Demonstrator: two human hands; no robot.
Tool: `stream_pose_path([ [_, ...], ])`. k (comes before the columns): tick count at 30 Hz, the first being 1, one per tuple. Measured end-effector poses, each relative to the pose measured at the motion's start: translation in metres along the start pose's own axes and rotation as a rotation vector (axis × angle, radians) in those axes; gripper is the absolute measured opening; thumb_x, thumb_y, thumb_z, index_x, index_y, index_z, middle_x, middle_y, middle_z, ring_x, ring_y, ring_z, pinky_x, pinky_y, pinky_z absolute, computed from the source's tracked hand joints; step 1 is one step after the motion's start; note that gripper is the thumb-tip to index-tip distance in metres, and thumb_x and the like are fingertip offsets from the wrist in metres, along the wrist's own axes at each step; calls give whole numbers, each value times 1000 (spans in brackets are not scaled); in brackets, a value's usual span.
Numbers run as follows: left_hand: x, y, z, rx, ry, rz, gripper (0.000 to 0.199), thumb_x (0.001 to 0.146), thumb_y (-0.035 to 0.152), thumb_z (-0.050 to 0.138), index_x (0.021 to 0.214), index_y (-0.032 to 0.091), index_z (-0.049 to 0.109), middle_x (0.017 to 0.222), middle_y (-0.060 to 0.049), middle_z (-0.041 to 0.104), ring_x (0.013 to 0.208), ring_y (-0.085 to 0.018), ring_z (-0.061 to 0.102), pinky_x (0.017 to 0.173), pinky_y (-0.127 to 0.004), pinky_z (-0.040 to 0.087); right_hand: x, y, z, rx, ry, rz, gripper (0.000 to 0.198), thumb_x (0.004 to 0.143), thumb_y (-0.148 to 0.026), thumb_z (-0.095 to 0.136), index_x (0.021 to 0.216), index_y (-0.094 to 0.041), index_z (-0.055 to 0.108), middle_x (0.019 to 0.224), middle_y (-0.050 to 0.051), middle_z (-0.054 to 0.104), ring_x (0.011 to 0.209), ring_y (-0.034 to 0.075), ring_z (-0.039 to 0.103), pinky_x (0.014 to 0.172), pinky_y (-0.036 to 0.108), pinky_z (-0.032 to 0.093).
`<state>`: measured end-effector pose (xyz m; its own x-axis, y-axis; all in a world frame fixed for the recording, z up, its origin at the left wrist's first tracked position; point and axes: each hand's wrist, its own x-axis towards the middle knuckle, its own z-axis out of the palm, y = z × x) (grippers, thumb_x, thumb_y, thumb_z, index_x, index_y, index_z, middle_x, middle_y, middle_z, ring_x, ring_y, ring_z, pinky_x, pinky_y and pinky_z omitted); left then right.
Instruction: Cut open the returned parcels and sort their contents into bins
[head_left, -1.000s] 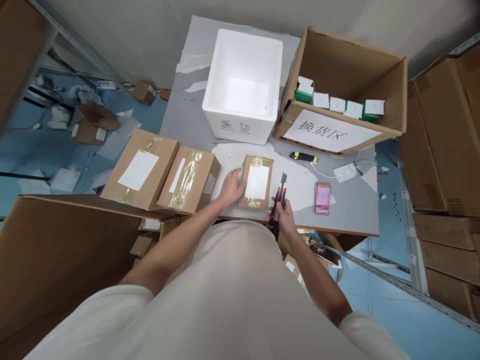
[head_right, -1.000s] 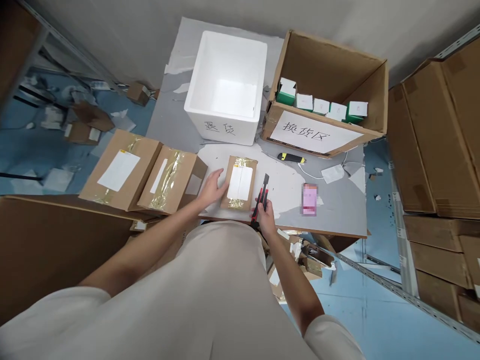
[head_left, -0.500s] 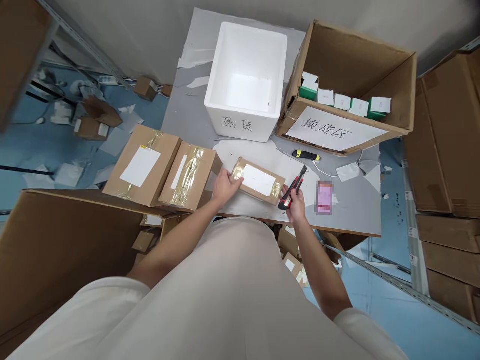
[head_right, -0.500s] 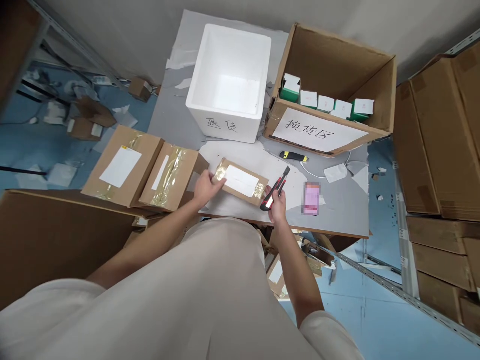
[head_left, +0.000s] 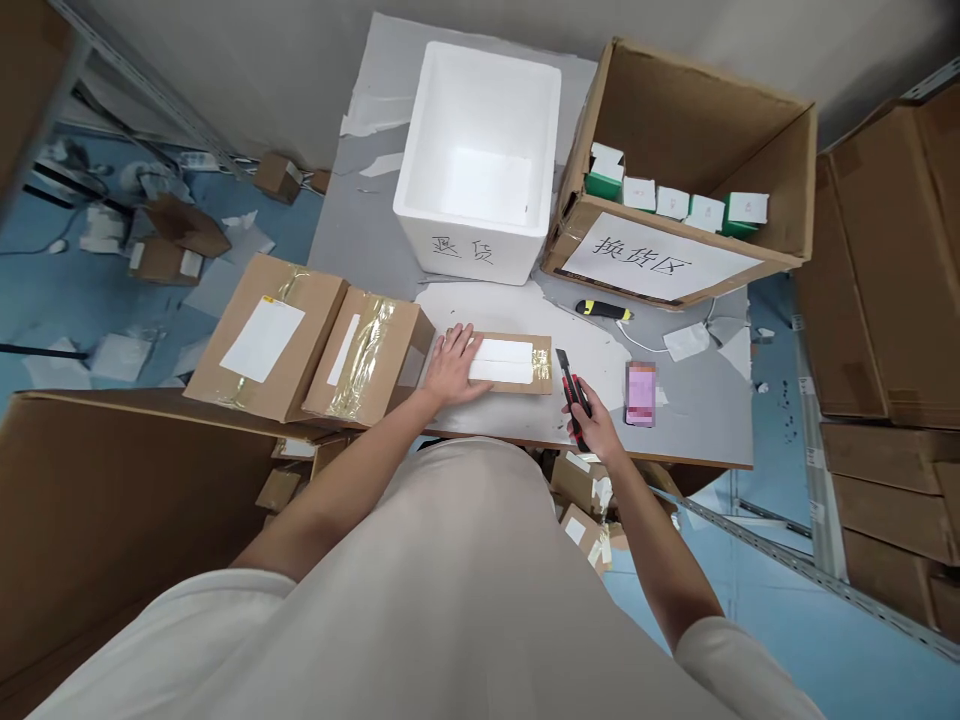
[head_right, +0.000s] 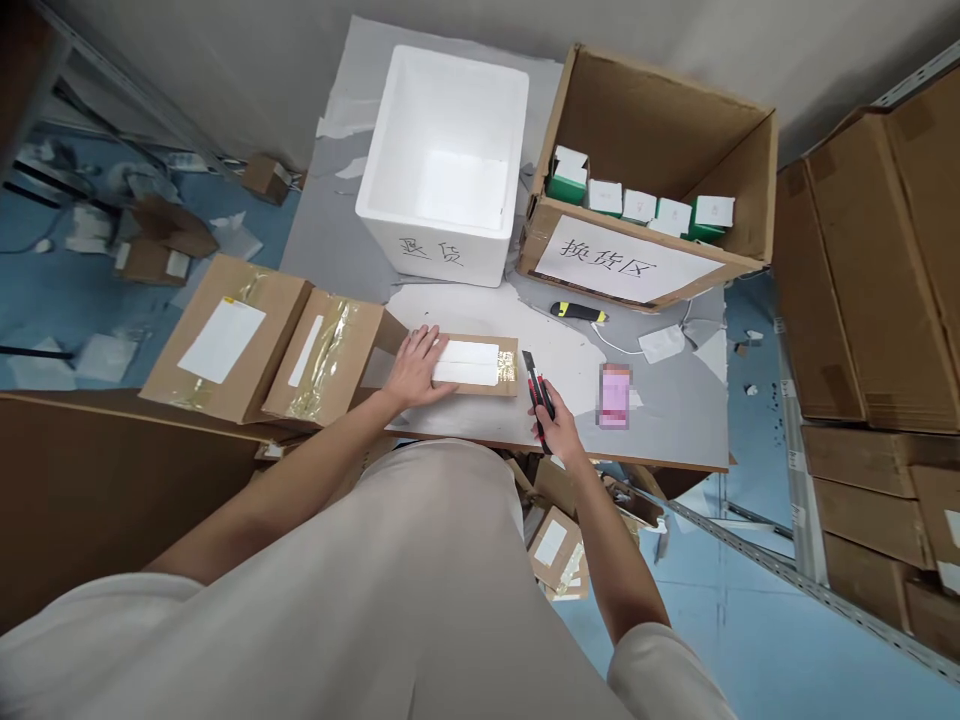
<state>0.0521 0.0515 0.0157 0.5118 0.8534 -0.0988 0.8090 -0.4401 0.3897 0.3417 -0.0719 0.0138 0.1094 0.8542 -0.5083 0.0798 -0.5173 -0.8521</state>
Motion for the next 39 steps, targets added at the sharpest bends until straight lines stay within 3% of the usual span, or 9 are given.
stream_pose_path([
  [6, 3, 2, -1, 43, -37, -36, 114, 54, 70, 69, 144, 14, 28, 151, -20, 26, 141, -39, 16, 113, -53, 12, 5, -9, 4, 7, -57, 30, 75, 81, -45, 57, 147, -29, 26, 81, -2, 59, 49, 7, 53, 41, 22, 47],
  [12, 5, 6, -1, 6, 3, -66, 107, 54, 67, 70, 143, 19, 33, 149, -18, 32, 139, -39, 21, 113, -57, 3, 21, -33, -17, -169, -130, 60, 66, 80, -34, 59, 143, -29, 38, 62, -6, 54, 40, 7, 49, 36, 20, 43],
  [19, 2, 8, 4, -28, 8, -95, 110, 53, 67, 72, 143, 18, 32, 150, -18, 29, 140, -40, 17, 112, -55, 7, 23, -47, -46, -290, -279, 96, 66, 80, -31, 60, 143, -28, 38, 56, -6, 54, 37, 8, 47, 35, 21, 41],
  [27, 4, 10, 5, 6, -4, -147, 108, 56, 68, 69, 143, 18, 31, 151, -17, 27, 140, -39, 17, 112, -53, 8, 14, -39, -35, -174, -251, 127, 69, 80, -30, 59, 144, -27, 35, 56, -7, 53, 39, 8, 48, 36, 20, 41],
  [32, 4, 10, 7, 1, 4, -146, 108, 56, 69, 68, 143, 18, 31, 151, -17, 27, 141, -38, 16, 112, -52, 13, -12, -23, -36, -178, -360, 171, 66, 79, -30, 59, 142, -26, 40, 55, -7, 52, 38, 7, 44, 35, 19, 37],
  [39, 2, 7, 8, -27, 43, -107, 108, 55, 68, 70, 143, 18, 32, 151, -17, 29, 140, -37, 18, 113, -51, 10, -31, -10, -48, -230, -253, 130, 64, 81, -33, 57, 142, -26, 39, 59, -6, 54, 39, 8, 46, 38, 21, 40],
])
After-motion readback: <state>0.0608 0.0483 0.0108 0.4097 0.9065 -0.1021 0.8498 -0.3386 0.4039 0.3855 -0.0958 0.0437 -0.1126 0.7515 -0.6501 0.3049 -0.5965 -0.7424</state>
